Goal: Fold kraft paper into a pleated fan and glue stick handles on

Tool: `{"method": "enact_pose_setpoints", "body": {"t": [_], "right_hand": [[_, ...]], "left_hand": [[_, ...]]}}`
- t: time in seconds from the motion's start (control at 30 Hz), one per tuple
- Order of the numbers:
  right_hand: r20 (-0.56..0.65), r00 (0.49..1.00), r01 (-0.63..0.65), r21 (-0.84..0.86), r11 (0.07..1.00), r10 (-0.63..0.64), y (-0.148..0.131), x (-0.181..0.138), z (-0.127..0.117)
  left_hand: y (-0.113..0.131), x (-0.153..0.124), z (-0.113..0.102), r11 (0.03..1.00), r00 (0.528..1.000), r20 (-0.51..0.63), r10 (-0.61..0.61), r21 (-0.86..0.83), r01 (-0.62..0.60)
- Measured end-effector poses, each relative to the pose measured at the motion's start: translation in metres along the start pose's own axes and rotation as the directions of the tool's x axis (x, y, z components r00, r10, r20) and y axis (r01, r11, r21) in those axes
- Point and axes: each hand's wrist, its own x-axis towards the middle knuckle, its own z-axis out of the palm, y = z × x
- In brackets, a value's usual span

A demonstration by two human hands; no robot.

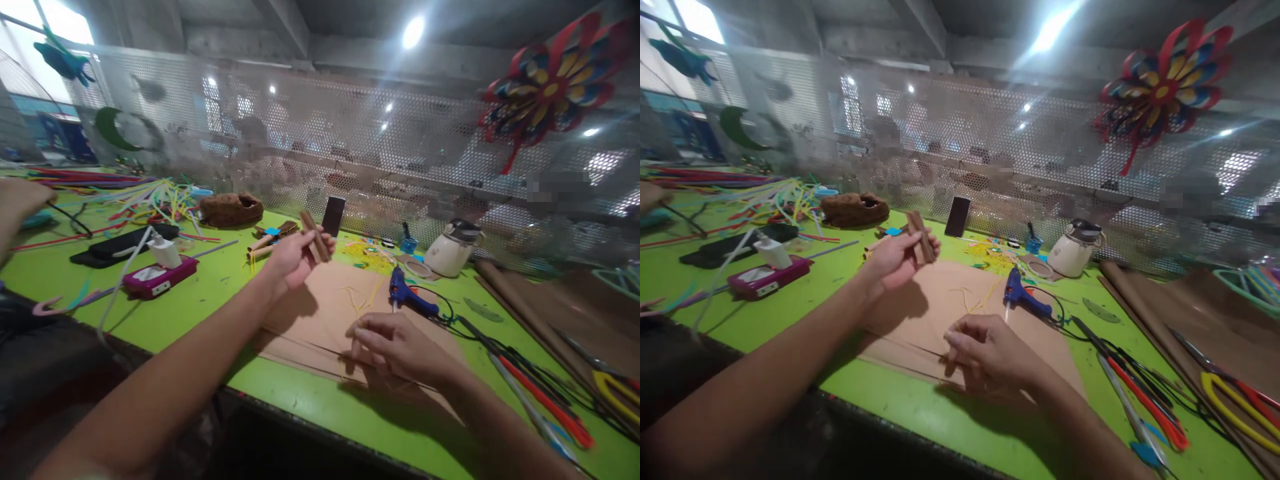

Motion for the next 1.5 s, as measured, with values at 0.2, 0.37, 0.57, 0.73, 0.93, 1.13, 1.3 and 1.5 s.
{"method": "enact_pose_setpoints", "body": {"t": [0.2,0.37,0.57,0.73,0.93,1.13,1.3,1.5], "right_hand": [[0.462,0.885,0.078,-0.016,0.997,-0.062,-0.054,-0.042,-0.034],[0.298,0.952,0.138,-0.231,0.963,-0.065,-0.043,-0.027,-0.049],[-0.328,0.943,-0.108,-0.460,0.882,-0.056,0.029,0.048,-0.061],[-0.374,0.924,-0.122,-0.488,0.864,-0.081,0.050,0.085,-0.038],[-0.331,0.943,-0.109,-0.376,0.920,-0.024,0.038,0.092,-0.031],[-0.158,0.987,-0.016,-0.272,0.962,-0.028,-0.020,0.087,-0.049],[-0.082,0.997,-0.018,-0.239,0.971,-0.001,-0.051,0.088,-0.052],[-0.148,0.988,-0.060,-0.078,0.995,0.048,-0.048,0.067,-0.085]], "left_hand": [[0.030,0.016,-0.020,0.989,0.991,-0.131,0.038,-0.137,-0.056],[0.025,0.018,-0.024,0.989,0.991,-0.129,-0.025,-0.148,0.005],[0.004,0.013,-0.019,0.990,0.988,-0.100,-0.119,-0.094,0.109],[-0.015,0.008,-0.017,0.985,0.980,-0.098,-0.174,-0.010,0.174],[-0.027,0.007,-0.018,0.970,0.970,-0.072,-0.234,0.057,0.238],[-0.026,0.000,-0.007,0.969,0.977,-0.010,-0.212,0.126,0.212],[-0.015,-0.013,0.000,0.959,0.952,0.159,-0.262,0.157,0.237],[0.009,-0.004,-0.009,0.982,0.960,0.208,-0.188,0.038,0.184]]}}
